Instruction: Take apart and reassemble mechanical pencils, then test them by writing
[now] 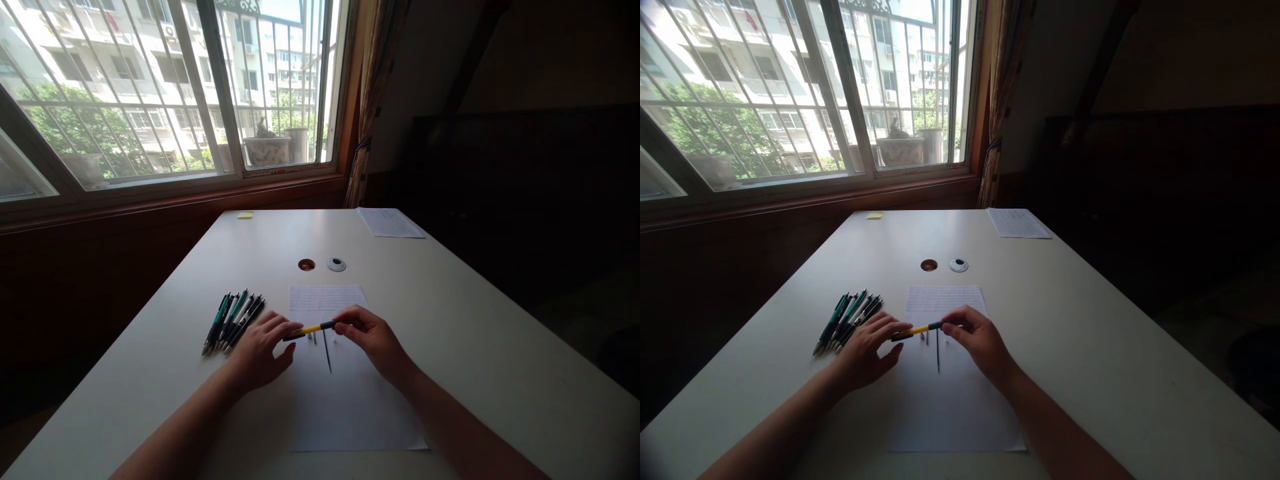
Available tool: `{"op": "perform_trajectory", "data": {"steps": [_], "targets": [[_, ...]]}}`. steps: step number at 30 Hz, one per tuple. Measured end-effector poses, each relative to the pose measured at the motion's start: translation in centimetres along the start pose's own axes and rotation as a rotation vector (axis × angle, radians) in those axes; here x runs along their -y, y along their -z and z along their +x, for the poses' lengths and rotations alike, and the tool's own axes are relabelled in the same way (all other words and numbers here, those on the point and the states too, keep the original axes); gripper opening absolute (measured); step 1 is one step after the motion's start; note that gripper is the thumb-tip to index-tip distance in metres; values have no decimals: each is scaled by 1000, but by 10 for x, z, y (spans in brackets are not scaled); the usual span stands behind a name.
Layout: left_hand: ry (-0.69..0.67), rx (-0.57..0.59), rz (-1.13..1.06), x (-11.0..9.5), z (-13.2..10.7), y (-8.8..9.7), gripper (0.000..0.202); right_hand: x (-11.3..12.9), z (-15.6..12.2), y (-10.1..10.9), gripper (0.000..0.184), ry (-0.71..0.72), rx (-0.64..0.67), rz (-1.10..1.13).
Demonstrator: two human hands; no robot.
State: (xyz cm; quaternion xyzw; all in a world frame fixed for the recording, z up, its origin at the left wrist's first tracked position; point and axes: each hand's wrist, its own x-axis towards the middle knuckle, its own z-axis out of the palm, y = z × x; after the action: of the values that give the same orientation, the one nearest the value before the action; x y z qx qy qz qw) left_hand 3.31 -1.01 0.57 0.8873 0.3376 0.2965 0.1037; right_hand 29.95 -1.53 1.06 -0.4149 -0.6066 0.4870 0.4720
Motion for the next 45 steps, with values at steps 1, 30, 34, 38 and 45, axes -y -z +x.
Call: {"op": "perform_trajectory", "data": {"steps": [1, 30, 34, 38, 45], "targets": [[-13, -7, 7, 0, 0, 0, 35, 0, -1, -2, 18, 9, 11, 0], [-37, -118, 36, 10, -2, -5, 26, -1, -1, 6, 14, 89, 130, -748], [-35, -108, 40, 11, -2, -5, 26, -5, 0, 7, 11, 99, 146, -782], [-34, -102, 39, 10, -2, -5, 25, -8, 1, 7, 8, 87, 152, -777], [-31, -89, 42, 11, -1, -4, 25, -9, 1, 7, 9, 88, 145, -746]]}}
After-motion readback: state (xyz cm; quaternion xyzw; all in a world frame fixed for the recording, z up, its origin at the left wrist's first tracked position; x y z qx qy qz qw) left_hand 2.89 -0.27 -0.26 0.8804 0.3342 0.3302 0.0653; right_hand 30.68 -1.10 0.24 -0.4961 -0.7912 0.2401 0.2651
